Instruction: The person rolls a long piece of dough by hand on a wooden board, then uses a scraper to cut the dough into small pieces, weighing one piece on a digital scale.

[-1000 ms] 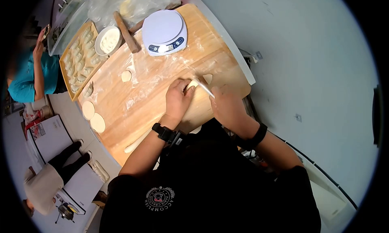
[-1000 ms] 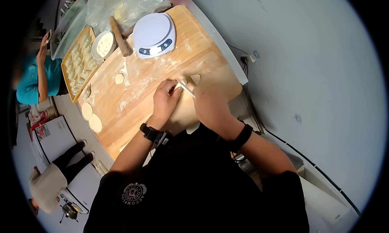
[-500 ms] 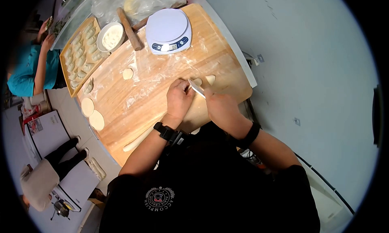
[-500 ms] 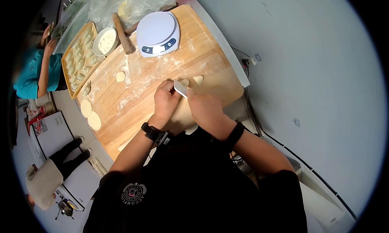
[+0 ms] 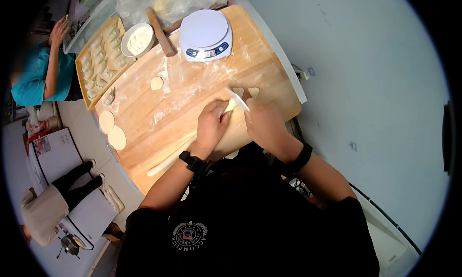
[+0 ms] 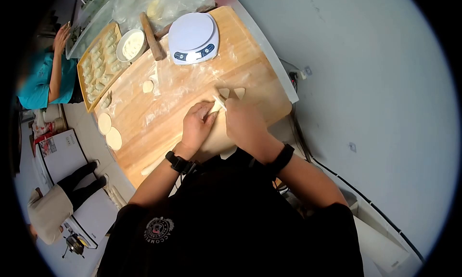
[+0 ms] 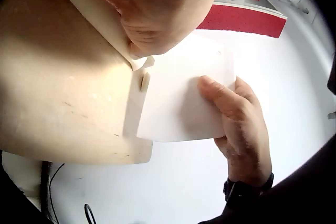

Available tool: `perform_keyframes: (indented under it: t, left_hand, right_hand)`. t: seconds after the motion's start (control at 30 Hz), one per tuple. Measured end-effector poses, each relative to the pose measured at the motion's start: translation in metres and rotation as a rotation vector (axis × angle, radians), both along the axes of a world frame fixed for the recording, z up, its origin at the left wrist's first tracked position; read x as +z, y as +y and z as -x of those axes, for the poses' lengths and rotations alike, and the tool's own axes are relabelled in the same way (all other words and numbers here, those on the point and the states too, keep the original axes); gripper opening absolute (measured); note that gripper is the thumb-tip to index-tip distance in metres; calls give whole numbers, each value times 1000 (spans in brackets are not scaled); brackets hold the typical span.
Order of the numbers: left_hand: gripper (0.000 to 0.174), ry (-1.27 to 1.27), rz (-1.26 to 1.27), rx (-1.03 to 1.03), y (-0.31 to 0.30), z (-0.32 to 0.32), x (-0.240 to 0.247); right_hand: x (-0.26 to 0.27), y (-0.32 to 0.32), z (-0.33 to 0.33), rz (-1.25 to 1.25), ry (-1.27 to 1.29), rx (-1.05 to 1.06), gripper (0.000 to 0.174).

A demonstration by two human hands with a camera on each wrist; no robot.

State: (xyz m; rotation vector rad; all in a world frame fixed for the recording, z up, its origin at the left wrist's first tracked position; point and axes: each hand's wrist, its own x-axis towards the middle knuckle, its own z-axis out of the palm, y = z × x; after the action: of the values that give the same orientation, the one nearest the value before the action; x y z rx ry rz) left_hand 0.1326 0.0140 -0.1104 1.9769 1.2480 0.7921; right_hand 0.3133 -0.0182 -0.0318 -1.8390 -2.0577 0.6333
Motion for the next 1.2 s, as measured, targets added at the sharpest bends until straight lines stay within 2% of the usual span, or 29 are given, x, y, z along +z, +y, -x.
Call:
perform_keyframes:
  t: [0.1, 0.6, 0.7, 0.8, 0.9, 1.0, 1.1, 1.2]
  left_hand:
    - [27, 31, -65, -32, -2, 3, -2]
    - [28, 52, -138, -122, -7, 1, 3]
    - [28, 60, -104, -60, -7, 1, 4]
    - [26, 45, -68, 19, -6, 3, 3]
    - [24, 41, 16, 88, -5, 9, 1]
    - [22, 18, -11, 103, -4, 14, 2]
    - [20, 8, 40, 114, -3, 15, 0]
    - [18, -12, 51, 138, -3, 15, 3]
  right_hand:
    - [6, -10, 7, 123, -46, 4, 14]
    - [-9, -12, 20, 218, -175, 22, 10]
    - [-14, 0, 27, 260, -178, -1, 11]
    - [-25, 11, 21, 97, -169, -4, 13]
    - [-13, 9, 12, 95, -46, -58, 14]
    - [6, -5, 12, 58, -44, 39, 16]
    - [5, -13, 15, 150, -111, 121, 15]
    - [1, -14, 19, 208, -107, 113, 15]
